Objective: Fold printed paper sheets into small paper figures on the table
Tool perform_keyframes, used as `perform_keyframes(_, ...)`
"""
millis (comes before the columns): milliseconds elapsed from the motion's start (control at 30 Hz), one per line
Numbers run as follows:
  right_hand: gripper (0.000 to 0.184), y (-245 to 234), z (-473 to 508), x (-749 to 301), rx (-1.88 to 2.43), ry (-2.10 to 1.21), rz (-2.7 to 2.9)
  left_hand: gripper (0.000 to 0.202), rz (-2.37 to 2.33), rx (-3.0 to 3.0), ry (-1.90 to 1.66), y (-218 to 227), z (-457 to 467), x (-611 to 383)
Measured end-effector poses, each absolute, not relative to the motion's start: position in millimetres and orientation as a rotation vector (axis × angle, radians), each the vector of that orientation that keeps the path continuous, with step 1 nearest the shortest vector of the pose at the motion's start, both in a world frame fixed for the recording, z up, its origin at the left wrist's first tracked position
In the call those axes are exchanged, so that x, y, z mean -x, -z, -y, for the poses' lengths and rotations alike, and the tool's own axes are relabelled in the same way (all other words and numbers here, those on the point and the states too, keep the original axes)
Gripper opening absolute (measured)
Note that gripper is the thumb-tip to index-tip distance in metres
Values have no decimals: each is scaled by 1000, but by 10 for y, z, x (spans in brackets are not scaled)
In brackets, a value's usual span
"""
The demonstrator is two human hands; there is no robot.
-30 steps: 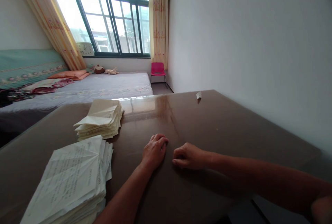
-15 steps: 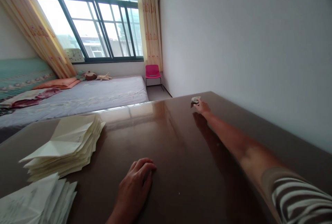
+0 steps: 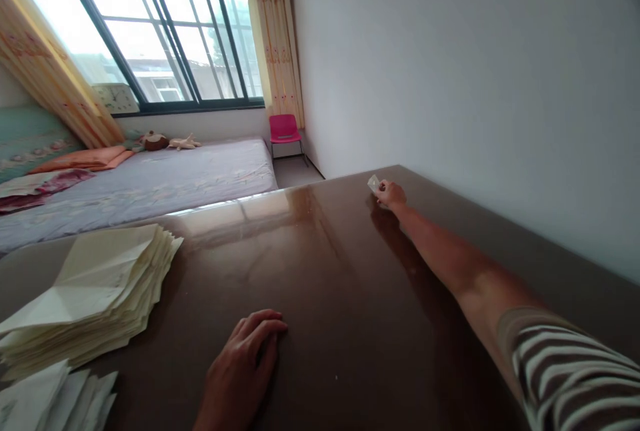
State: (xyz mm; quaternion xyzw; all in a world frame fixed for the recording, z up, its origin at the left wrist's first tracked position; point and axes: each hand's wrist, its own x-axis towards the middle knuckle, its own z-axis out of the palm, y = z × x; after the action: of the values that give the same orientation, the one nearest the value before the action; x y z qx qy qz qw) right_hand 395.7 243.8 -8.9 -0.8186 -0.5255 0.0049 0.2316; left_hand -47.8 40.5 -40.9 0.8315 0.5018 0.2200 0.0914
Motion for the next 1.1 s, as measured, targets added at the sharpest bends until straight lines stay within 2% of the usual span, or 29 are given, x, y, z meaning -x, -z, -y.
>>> perform_keyframes(233,35,117,-267,-5001,2145,-118,1328,26,-1431,-2590,-596,457,-542,538)
perform_keyframes(433,29,155,1312,-5953,2515,335,1123,31,-1377,-2683,-573,560,-689,598)
perform_keyframes(533,27,146,1482,-6042,2625,366,1251,33,-1373,-2697,-538,567,-710,604)
perform_keyframes(767,29,93,1195,-5911,2690,306,1371,35,-1437,-2668,-489,375,-574,495)
perform_keyframes(967,33,19,1200,-5918,2724,282,1328,35,-1454,-2667,-491,278,-506,455)
perform_keyframes(1100,39,-147,1343,-5798,2651,393,1224,36,-1444,-2647,-496,285,-516,454)
